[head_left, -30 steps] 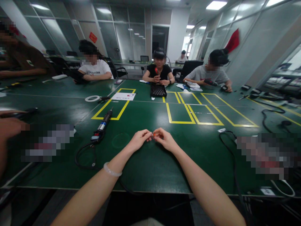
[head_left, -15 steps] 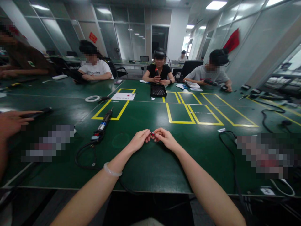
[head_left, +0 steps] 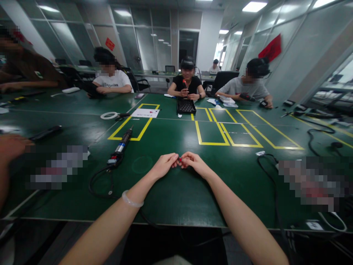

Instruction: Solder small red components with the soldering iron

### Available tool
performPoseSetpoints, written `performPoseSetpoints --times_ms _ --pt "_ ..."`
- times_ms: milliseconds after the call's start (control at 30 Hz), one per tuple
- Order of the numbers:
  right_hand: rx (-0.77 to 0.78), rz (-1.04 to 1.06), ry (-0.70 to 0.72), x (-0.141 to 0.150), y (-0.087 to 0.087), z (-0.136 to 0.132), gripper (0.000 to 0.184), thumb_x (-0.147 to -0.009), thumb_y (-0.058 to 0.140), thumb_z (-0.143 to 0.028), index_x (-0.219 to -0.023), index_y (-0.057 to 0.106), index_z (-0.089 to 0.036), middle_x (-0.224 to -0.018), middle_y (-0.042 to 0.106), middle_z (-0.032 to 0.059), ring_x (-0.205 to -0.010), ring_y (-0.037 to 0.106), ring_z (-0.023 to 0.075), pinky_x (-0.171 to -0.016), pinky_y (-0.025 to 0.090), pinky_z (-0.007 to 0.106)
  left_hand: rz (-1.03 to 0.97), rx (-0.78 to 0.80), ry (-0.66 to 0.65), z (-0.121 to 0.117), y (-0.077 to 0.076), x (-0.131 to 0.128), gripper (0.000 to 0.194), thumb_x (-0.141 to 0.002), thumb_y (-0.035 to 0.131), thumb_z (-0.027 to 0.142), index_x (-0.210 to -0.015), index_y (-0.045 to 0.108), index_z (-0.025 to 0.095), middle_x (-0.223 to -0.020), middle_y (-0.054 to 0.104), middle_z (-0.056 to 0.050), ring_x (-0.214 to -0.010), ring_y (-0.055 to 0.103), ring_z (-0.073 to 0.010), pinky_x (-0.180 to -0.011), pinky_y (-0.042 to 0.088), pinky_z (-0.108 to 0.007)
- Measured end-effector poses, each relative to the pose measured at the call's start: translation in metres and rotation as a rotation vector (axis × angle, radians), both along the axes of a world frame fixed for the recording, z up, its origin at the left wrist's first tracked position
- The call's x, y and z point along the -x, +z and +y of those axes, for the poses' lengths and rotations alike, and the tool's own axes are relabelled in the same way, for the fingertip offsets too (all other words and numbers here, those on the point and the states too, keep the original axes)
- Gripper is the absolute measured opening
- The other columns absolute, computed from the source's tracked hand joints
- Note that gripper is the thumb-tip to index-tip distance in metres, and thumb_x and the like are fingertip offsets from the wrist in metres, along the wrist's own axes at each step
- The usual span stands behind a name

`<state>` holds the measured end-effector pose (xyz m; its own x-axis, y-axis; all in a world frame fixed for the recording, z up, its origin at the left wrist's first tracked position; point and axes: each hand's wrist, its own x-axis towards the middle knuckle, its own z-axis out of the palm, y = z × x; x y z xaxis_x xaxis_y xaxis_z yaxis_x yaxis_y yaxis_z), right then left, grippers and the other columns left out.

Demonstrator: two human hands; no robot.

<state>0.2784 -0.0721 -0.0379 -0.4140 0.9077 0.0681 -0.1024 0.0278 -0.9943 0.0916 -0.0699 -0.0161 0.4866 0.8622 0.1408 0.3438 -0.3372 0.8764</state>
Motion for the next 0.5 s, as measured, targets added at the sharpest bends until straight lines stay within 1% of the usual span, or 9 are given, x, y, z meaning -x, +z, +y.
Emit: performPoseSetpoints --times_ms 67,133,200,267,333,367,433,500 --pt "-0.016 -0.012 0.013 0.001 -0.001 0.001 0.025 -0.075 0.067 -0.035 -0.084 0.054 -0.015 -0.073 0.066 0.002 -0.062 0.059 0.0112 -0.062 0.045 0.025 0.018 -0.03 0.019 0.0 0.0 0.0 0.045 -0.093 0.031 0.047 -0.076 0.058 0.016 -0.068 0.059 -0.001 -0.064 0.054 -0.0131 -0.064 0.043 -0.024" --pt "-0.029 -0.02 0.014 0.001 -0.002 0.001 0.023 -0.074 0.066 -0.033 -0.083 0.054 -0.015 -0.073 0.065 0.0019 -0.062 0.058 0.011 -0.062 0.045 0.025 0.056 -0.093 0.055 0.001 0.003 0.002 0.046 -0.094 0.029 0.046 -0.077 0.059 0.016 -0.069 0.059 -0.001 -0.066 0.055 -0.0137 -0.067 0.043 -0.025" --pt "-0.043 -0.024 -0.002 0.001 -0.002 0.001 0.022 -0.074 0.066 -0.031 -0.083 0.054 -0.015 -0.073 0.065 0.0016 -0.062 0.057 0.0106 -0.062 0.045 0.025 0.12 -0.169 0.109 0.006 0.009 0.008 0.046 -0.094 0.028 0.045 -0.079 0.061 0.017 -0.076 0.062 -0.002 -0.072 0.057 -0.0147 -0.071 0.043 -0.025" --pt "-0.055 -0.028 -0.021 0.0 -0.002 0.001 0.021 -0.074 0.066 -0.03 -0.083 0.054 -0.015 -0.072 0.064 0.0014 -0.062 0.056 0.0103 -0.062 0.044 0.025 0.232 -0.23 0.181 0.015 0.018 0.023 0.043 -0.093 0.03 0.045 -0.083 0.062 0.018 -0.084 0.064 -0.003 -0.08 0.058 -0.0161 -0.075 0.043 -0.026" --pt "-0.056 -0.036 -0.03 0.0 -0.001 0.001 0.02 -0.074 0.065 -0.029 -0.082 0.054 -0.015 -0.072 0.064 0.0013 -0.062 0.056 0.0103 -0.062 0.044 0.025 0.404 -0.264 0.297 0.029 0.03 0.047 0.039 -0.09 0.035 0.047 -0.088 0.063 0.019 -0.092 0.065 -0.004 -0.087 0.059 -0.0182 -0.078 0.043 -0.027" --pt "-0.055 -0.041 -0.03 -0.001 -0.001 0.001 0.019 -0.074 0.065 -0.029 -0.082 0.054 -0.015 -0.072 0.064 0.0013 -0.062 0.056 0.0104 -0.062 0.044 0.025 0.511 -0.272 0.377 0.036 0.036 0.062 0.039 -0.089 0.037 0.048 -0.088 0.063 0.019 -0.094 0.064 -0.005 -0.087 0.059 -0.0194 -0.078 0.043 -0.028" --pt "-0.053 -0.053 -0.025 -0.002 -0.001 0.001 0.018 -0.074 0.065 -0.028 -0.082 0.054 -0.015 -0.072 0.064 0.0013 -0.062 0.056 0.0106 -0.063 0.045 0.025 0.738 -0.275 0.581 0.052 0.047 0.099 0.041 -0.087 0.038 0.051 -0.09 0.063 0.018 -0.097 0.064 -0.009 -0.089 0.058 -0.0232 -0.078 0.044 -0.032" --pt "-0.058 -0.064 -0.018 -0.003 -0.001 0.001 0.017 -0.074 0.064 -0.027 -0.082 0.054 -0.015 -0.072 0.064 0.0014 -0.063 0.056 0.0106 -0.063 0.045 0.025 0.917 -0.223 0.727 0.067 0.053 0.139 0.047 -0.086 0.038 0.056 -0.092 0.063 0.016 -0.102 0.063 -0.013 -0.091 0.058 -0.0284 -0.076 0.045 -0.037"
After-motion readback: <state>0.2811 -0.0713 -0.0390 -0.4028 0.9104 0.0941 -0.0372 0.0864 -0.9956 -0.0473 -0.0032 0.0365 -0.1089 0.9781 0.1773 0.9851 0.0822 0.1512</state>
